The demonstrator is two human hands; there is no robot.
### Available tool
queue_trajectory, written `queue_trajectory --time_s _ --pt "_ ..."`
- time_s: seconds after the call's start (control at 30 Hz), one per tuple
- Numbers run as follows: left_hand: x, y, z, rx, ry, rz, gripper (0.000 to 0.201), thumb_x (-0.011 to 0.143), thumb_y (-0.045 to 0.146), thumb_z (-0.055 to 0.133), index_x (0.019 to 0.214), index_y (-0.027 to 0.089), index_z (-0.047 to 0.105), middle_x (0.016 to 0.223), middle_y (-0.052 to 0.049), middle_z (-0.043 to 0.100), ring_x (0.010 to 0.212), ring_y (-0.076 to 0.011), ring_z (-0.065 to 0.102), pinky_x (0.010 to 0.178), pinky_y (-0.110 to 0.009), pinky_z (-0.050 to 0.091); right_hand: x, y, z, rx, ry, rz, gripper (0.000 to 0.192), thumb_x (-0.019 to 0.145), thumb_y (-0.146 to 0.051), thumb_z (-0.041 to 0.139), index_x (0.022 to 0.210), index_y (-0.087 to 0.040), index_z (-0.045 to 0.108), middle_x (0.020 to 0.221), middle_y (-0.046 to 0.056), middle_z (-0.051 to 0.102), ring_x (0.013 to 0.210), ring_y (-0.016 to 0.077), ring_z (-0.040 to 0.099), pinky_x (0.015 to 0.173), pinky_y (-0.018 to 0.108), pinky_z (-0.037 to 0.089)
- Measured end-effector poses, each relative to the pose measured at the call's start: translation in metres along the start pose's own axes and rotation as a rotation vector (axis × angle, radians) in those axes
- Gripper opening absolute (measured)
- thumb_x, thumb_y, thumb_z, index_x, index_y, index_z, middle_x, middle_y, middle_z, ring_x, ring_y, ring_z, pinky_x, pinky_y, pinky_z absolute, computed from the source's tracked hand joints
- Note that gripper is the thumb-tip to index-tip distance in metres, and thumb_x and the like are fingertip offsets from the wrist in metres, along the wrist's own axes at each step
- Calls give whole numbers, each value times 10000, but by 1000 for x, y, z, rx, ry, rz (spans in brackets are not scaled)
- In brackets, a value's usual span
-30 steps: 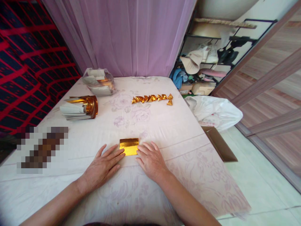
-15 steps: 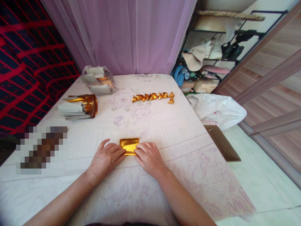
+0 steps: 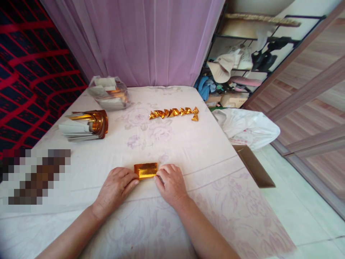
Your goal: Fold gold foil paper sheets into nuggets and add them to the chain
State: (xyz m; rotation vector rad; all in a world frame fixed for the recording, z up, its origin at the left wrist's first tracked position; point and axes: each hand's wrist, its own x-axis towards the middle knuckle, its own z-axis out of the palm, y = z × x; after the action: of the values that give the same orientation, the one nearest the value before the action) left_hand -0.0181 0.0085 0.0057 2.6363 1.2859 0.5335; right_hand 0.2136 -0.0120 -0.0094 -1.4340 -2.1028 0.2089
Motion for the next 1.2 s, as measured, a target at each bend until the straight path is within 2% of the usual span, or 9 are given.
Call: queue_trajectory --time_s 0.27,0.43,0.53,0.67,0.8,0.93,1.1,1.2 --pt "6 2 2 -44 -10 -146 228 945 334 530 808 210 664 809 -32 665 806 -225 594 782 -397 414 3 -3 3 -19 32 74 116 878 -209 588 763 -212 604 854 33 648 863 201 564 770 336 381" --pt "10 7 2 -12 -23 -206 213 921 336 536 794 209 651 816 -39 664 817 -232 597 791 -398 420 5 -3 3 -26 29 104 117 868 -223 607 752 -210 604 837 32 642 847 198 564 762 331 376" --pt "10 7 3 2 18 -210 175 912 335 541 854 203 641 852 -46 675 828 -233 599 784 -392 433 6 -4 4 -42 36 115 123 853 -205 625 732 -209 602 824 28 639 839 196 564 760 330 371" --pt "9 8 4 18 109 -151 149 925 294 546 990 198 639 950 -62 685 874 -236 605 795 -399 447 7 -5 5 -53 37 142 134 838 -195 642 712 -214 602 813 21 636 833 197 564 749 336 367" --pt "3 16 2 127 184 -1 203 933 203 547 1098 241 660 1038 -64 681 919 -241 591 814 -406 449 8 -5 6 -65 35 161 149 839 -211 651 700 -217 596 810 17 631 831 197 561 741 340 365" --pt "-7 30 9 160 139 149 306 939 122 509 1206 219 622 1170 -64 679 1064 -245 582 947 -424 436 8 -6 6 -71 28 163 156 837 -208 658 696 -213 593 806 17 629 829 196 560 737 338 360" --pt "-16 42 24 179 134 190 314 973 184 460 1258 126 580 1256 -109 655 1162 -267 575 1016 -450 443 8 -5 6 -73 33 154 153 836 -206 659 698 -212 594 814 17 633 835 197 560 748 339 358" --pt "-18 42 28 175 116 178 351 983 239 450 1296 116 552 1281 -130 643 1185 -277 581 1016 -466 468 8 -5 7 -76 42 155 155 837 -210 657 696 -215 593 811 16 634 834 197 562 748 341 359"
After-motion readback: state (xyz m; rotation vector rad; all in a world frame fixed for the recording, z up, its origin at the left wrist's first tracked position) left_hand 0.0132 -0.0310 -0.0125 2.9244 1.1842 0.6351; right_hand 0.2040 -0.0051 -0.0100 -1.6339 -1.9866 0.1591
